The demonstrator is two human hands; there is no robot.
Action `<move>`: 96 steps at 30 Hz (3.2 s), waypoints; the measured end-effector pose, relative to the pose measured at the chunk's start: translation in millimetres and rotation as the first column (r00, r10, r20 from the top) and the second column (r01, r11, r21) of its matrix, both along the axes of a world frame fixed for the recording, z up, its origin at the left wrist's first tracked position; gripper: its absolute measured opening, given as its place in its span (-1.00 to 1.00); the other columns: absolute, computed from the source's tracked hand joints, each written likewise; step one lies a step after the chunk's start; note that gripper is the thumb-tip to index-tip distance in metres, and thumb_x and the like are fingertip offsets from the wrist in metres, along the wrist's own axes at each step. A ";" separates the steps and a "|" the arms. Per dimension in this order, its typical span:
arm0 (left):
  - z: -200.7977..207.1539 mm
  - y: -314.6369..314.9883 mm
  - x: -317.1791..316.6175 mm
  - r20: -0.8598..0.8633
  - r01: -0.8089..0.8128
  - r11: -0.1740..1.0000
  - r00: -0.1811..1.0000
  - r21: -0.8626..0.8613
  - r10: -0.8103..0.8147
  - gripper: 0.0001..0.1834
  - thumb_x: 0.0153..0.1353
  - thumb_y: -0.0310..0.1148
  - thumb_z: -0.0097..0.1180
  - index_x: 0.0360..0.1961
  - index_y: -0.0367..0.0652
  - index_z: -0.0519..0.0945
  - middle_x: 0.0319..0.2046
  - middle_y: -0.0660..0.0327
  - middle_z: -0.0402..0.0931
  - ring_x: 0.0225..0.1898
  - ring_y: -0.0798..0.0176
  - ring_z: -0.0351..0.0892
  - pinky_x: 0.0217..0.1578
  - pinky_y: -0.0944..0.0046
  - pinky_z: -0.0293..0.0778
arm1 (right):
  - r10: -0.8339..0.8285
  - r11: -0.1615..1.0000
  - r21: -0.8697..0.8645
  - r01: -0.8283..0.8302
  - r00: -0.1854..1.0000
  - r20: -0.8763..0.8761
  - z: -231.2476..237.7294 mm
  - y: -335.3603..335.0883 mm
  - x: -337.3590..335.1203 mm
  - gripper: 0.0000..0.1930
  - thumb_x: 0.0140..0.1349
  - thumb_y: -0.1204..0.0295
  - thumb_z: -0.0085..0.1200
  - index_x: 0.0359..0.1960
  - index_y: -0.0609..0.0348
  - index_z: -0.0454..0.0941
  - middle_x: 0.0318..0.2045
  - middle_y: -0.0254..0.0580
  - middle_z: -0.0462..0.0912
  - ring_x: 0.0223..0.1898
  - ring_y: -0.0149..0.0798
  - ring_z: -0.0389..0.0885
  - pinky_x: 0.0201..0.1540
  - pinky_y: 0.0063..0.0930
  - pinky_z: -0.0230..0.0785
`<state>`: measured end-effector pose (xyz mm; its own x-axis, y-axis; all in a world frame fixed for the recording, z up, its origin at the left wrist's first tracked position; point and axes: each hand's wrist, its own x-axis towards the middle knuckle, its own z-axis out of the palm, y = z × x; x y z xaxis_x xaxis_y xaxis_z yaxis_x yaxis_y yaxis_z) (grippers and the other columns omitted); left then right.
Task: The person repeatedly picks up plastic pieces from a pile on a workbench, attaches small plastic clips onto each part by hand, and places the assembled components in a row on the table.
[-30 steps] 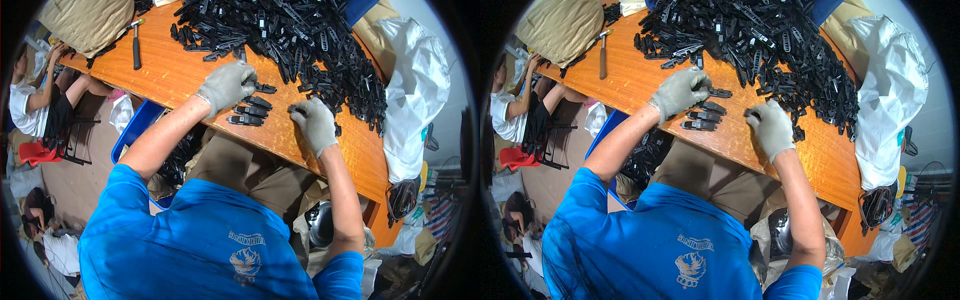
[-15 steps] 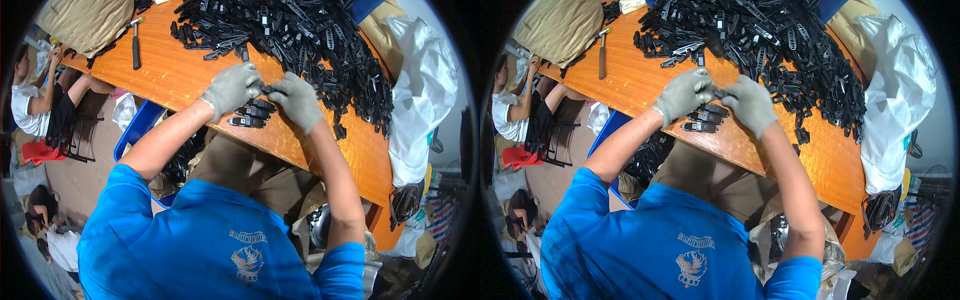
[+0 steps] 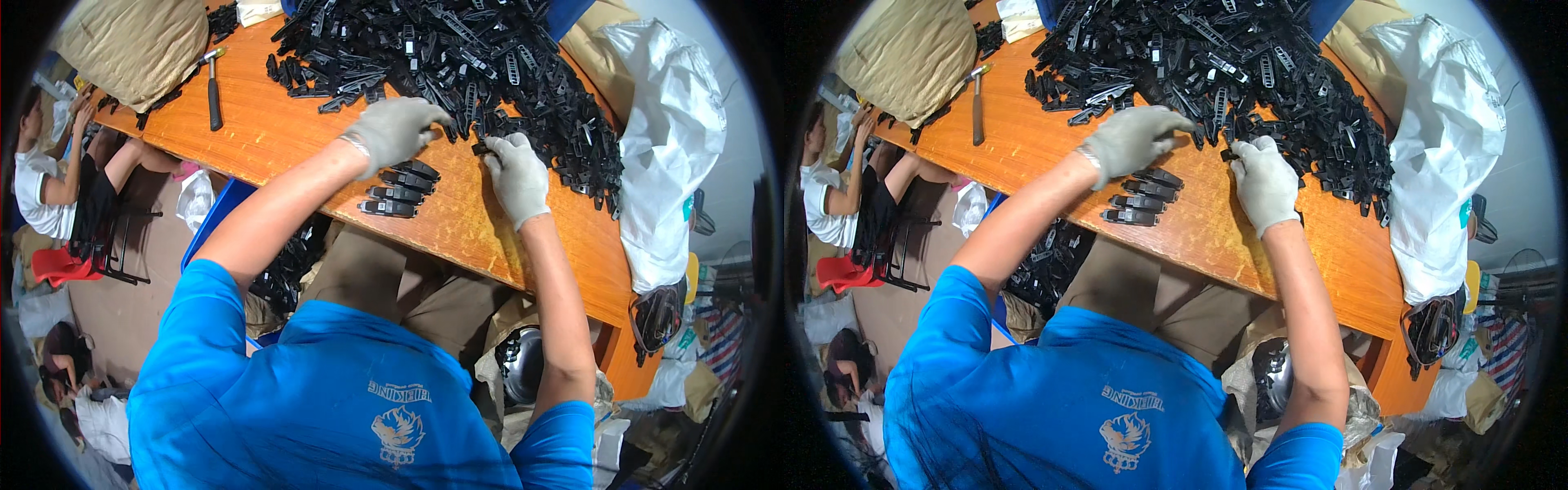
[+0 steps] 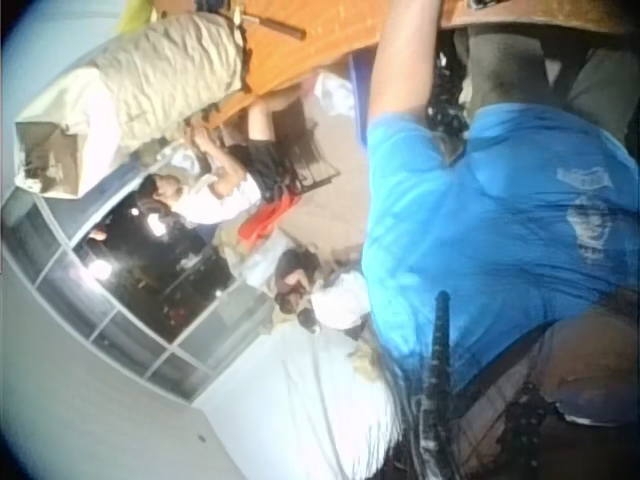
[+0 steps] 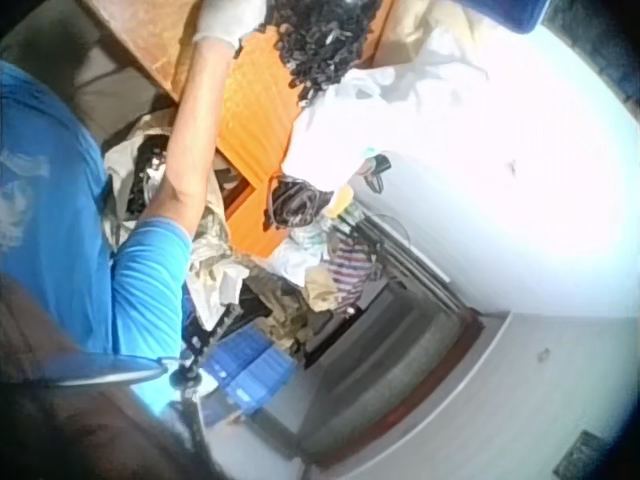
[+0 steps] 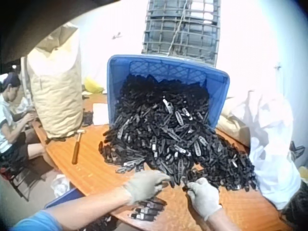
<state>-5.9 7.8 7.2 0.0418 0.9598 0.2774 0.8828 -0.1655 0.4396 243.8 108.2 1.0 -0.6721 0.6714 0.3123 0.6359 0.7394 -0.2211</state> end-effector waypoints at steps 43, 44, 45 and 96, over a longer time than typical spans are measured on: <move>-38.3 -9.0 -12.5 0.040 0.022 1.000 0.999 -0.001 -0.022 -0.79 0.23 -0.33 0.45 -0.13 -0.10 0.81 -0.16 0.10 0.66 -0.04 -0.10 0.65 0.04 0.01 0.59 | 0.260 0.965 -0.032 -0.259 0.965 0.019 -16.8 -19.5 -60.5 -0.88 0.34 0.32 0.34 -0.18 0.04 0.78 -0.18 -0.12 0.67 -0.19 0.07 0.77 -0.11 -0.04 0.63; -38.9 -6.2 -12.4 0.020 0.003 1.000 1.000 0.011 -0.003 -0.79 0.23 -0.33 0.45 -0.12 -0.11 0.81 -0.18 0.09 0.66 -0.05 -0.11 0.65 0.04 0.01 0.59 | 0.250 0.968 -0.022 -0.249 0.968 0.016 -17.0 -15.3 -60.3 -0.88 0.34 0.32 0.34 -0.18 0.04 0.78 -0.18 -0.12 0.67 -0.19 0.07 0.77 -0.11 -0.04 0.63; -39.7 -6.8 -11.9 0.018 0.006 1.000 1.000 0.015 -0.007 -0.79 0.23 -0.33 0.45 -0.12 -0.11 0.81 -0.18 0.09 0.66 -0.05 -0.11 0.65 0.04 0.01 0.59 | 0.269 0.963 -0.039 -0.268 0.963 0.011 -17.3 -15.1 -61.1 -0.87 0.34 0.31 0.34 -0.18 0.03 0.79 -0.19 -0.13 0.67 -0.19 0.07 0.77 -0.10 -0.04 0.63; -17.6 7.4 -1.4 -0.023 0.051 0.997 0.998 -0.057 -0.052 -0.75 0.22 -0.25 0.46 -0.14 -0.12 0.77 -0.14 0.09 0.65 0.02 -0.07 0.66 0.06 -0.02 0.59 | 0.038 0.990 -0.127 -0.067 0.975 -0.217 -11.9 -25.4 -19.3 -0.76 0.26 0.31 0.43 -0.08 0.09 0.80 -0.13 -0.10 0.75 -0.05 0.03 0.76 0.03 -0.12 0.63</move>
